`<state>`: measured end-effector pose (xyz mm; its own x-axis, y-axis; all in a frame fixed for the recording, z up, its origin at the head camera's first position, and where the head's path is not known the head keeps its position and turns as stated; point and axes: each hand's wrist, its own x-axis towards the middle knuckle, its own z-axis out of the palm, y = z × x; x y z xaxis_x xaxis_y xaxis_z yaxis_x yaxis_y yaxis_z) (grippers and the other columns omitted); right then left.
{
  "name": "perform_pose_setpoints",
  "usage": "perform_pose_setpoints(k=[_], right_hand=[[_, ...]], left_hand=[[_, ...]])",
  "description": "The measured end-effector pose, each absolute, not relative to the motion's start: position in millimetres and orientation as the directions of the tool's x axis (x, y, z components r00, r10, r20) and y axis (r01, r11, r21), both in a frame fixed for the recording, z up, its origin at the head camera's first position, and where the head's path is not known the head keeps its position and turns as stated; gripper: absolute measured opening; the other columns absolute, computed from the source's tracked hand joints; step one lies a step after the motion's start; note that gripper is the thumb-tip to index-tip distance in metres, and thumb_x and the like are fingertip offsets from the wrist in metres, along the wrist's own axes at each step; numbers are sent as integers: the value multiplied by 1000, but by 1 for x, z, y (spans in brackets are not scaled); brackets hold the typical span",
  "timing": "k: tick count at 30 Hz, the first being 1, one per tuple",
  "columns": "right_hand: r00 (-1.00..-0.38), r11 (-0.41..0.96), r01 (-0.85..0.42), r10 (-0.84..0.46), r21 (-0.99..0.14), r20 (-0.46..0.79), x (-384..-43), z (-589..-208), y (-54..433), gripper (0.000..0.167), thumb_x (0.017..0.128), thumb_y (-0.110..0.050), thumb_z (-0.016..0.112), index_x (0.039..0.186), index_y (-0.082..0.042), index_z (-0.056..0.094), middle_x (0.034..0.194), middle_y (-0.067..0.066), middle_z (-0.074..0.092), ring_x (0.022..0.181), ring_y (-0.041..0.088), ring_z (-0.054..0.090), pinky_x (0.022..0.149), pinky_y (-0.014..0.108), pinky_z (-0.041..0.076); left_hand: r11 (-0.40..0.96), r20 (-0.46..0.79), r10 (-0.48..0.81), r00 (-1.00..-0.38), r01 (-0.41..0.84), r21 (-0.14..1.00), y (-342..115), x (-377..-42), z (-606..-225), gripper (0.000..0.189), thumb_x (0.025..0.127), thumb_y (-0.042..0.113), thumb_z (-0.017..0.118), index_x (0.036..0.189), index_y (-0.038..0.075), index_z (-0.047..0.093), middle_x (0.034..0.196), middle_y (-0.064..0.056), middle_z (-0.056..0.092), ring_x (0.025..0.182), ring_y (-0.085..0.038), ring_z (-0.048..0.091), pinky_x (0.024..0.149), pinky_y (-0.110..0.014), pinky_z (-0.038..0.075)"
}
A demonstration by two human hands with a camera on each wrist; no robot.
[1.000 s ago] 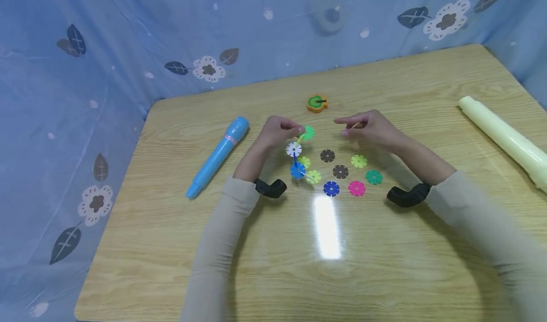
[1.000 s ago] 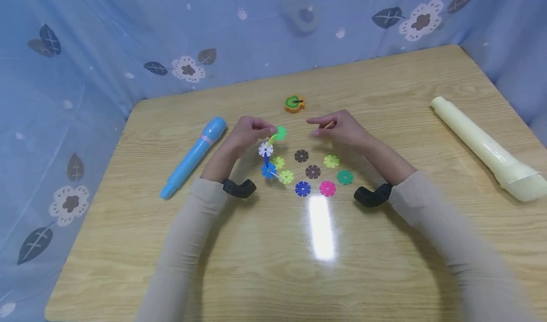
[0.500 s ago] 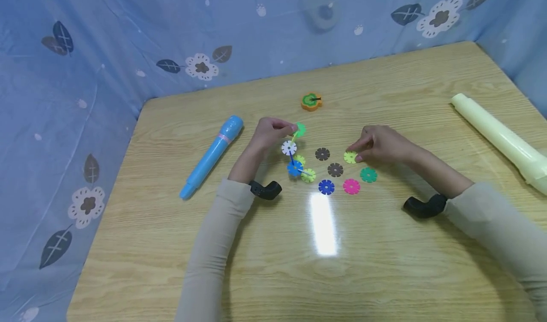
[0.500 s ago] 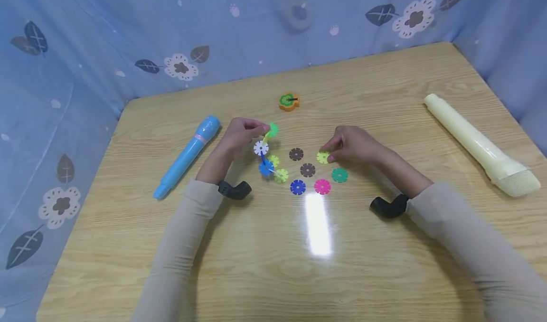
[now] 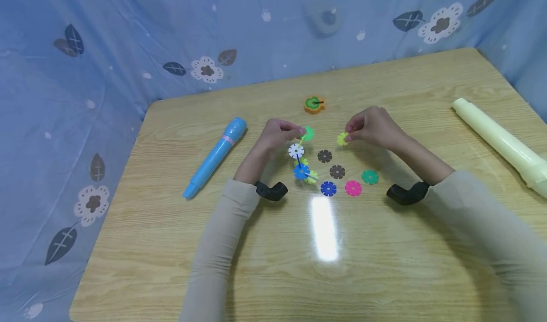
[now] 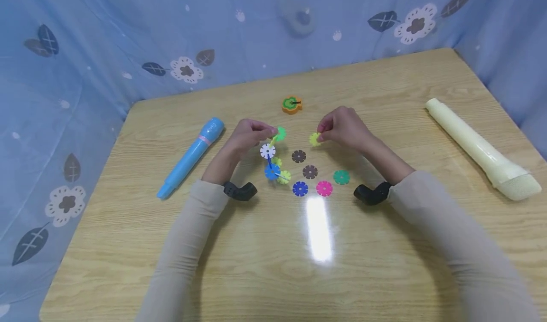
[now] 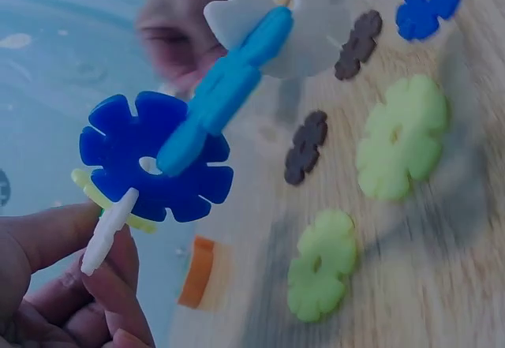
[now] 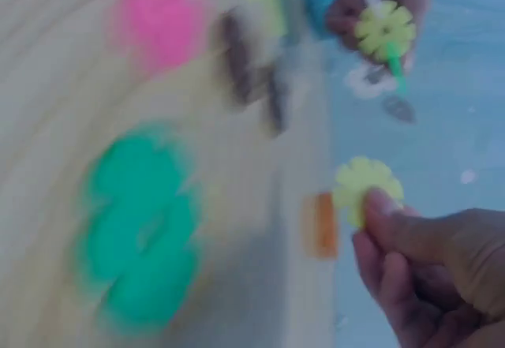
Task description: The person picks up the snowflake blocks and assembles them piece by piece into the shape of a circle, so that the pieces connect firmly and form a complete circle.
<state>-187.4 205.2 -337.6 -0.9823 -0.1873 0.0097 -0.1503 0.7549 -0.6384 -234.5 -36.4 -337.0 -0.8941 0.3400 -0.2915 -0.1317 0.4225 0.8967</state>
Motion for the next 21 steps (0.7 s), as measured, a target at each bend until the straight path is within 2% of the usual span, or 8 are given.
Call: perform_pose_setpoints(k=[3,8,12,16,21], right_hand=[[-984,715,-174,-151,-677,93,-191,-331,190,7,77,-10,73,76,-5,69,74,10,70,59,15,56,55,24,38],[-964,705,-261,-159,-660,212,-193,-327,174,8,77,-12,73,74,-6,70,73,11,71,59,16,59,56,21,38],[-962,675,-268,-152,-687,225,-192,-329,169,7,77,-11,74,76,-5,70,74,10,70,66,23,64,56,17,42],[-955,656,-292,-152,-696,257,-191,-331,166,5,77,-10,74,76,-6,70,74,9,70,67,22,65,56,14,43],[-882,645,-457,-236,-612,409,-190,-337,162,5,76,-4,73,72,-2,70,71,11,70,62,20,66,55,14,44]], left_hand=[[428,-291,343,-893,-127,895,-36,-233,-335,25,85,22,67,98,1,67,108,-9,65,100,-19,56,92,-36,43],[412,-273,361,-892,-110,905,-32,-231,-333,24,86,22,65,98,2,68,106,-9,66,100,-18,55,93,-36,43],[396,-269,355,-895,-117,911,-30,-231,-334,23,86,20,65,98,1,68,106,-10,67,101,-19,56,91,-34,44],[374,-276,321,-906,-146,916,-28,-229,-335,22,86,19,65,97,0,68,105,-10,68,99,-19,57,92,-34,44],[319,-256,261,-931,-167,933,-24,-220,-334,20,84,15,67,91,-3,69,99,-11,68,92,-18,59,87,-31,45]])
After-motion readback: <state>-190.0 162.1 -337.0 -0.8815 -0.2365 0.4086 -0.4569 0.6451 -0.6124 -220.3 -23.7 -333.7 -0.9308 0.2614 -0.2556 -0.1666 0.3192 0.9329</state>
